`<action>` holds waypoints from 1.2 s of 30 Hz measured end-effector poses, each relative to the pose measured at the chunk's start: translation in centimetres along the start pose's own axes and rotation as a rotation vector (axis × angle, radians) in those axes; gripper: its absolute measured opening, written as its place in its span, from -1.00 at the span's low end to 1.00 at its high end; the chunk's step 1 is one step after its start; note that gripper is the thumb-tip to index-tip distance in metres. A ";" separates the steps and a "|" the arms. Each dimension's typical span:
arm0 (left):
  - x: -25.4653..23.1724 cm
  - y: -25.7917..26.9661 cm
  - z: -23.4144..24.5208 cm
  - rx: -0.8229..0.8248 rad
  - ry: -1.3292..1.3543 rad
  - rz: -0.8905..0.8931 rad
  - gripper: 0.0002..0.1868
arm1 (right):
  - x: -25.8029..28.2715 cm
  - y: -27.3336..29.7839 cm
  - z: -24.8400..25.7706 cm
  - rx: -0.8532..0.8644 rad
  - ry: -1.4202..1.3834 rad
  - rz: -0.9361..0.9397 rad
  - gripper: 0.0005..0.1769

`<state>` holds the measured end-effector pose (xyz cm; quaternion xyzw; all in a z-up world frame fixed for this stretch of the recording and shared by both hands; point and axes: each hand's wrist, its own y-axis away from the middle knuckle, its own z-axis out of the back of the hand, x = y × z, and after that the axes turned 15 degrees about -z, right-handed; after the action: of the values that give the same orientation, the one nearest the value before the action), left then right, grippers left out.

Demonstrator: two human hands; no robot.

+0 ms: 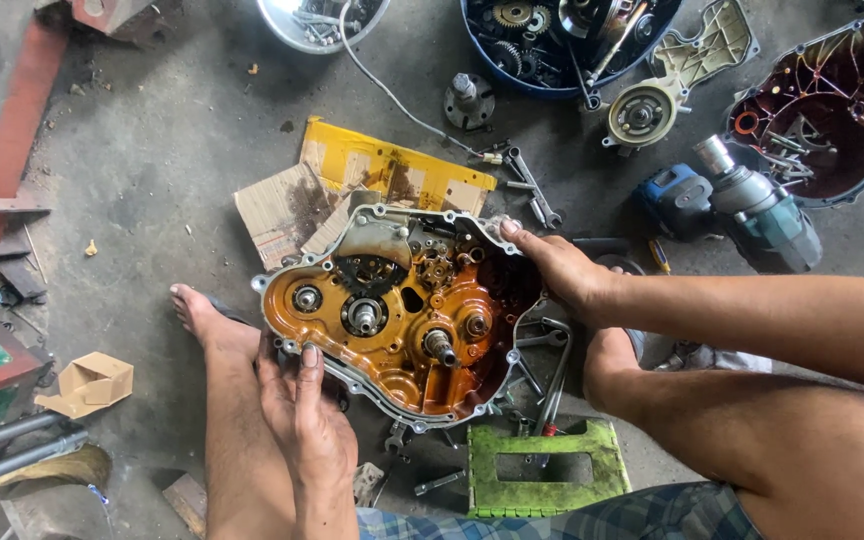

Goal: The person sits on the floor and works on a disassembled engine casing, removing and handling internal gears and shafts by hand. They manipulate the components within the casing and place some parts into a nearby blue bucket.

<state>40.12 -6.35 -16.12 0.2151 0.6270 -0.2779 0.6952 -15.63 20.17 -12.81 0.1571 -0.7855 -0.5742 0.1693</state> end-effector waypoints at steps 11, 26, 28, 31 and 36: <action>0.4 -2.7 -2.2 0.001 -0.008 -0.009 -0.09 | -0.1 0.5 -0.4 0.153 -0.110 -0.026 -0.12; -12.7 -13.9 -18.3 -0.002 -0.021 -0.015 -0.07 | -1.4 0.0 -0.3 0.201 0.048 0.141 -0.12; -14.4 -14.6 -20.2 0.000 -0.022 -0.018 -0.06 | -1.4 -0.1 -0.4 0.197 0.043 0.152 -0.15; -15.5 -15.7 -22.2 0.000 -0.024 -0.020 -0.06 | -1.6 -0.6 -0.4 0.173 0.038 0.175 -0.20; -16.2 -17.7 -25.4 -0.002 -0.028 -0.022 -0.05 | -1.5 -0.7 -0.3 0.096 0.091 0.173 -0.27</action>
<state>8.40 -1.38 -2.24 0.2038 0.6199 -0.2878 0.7010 -14.13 20.36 -13.50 0.1226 -0.8141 -0.5115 0.2462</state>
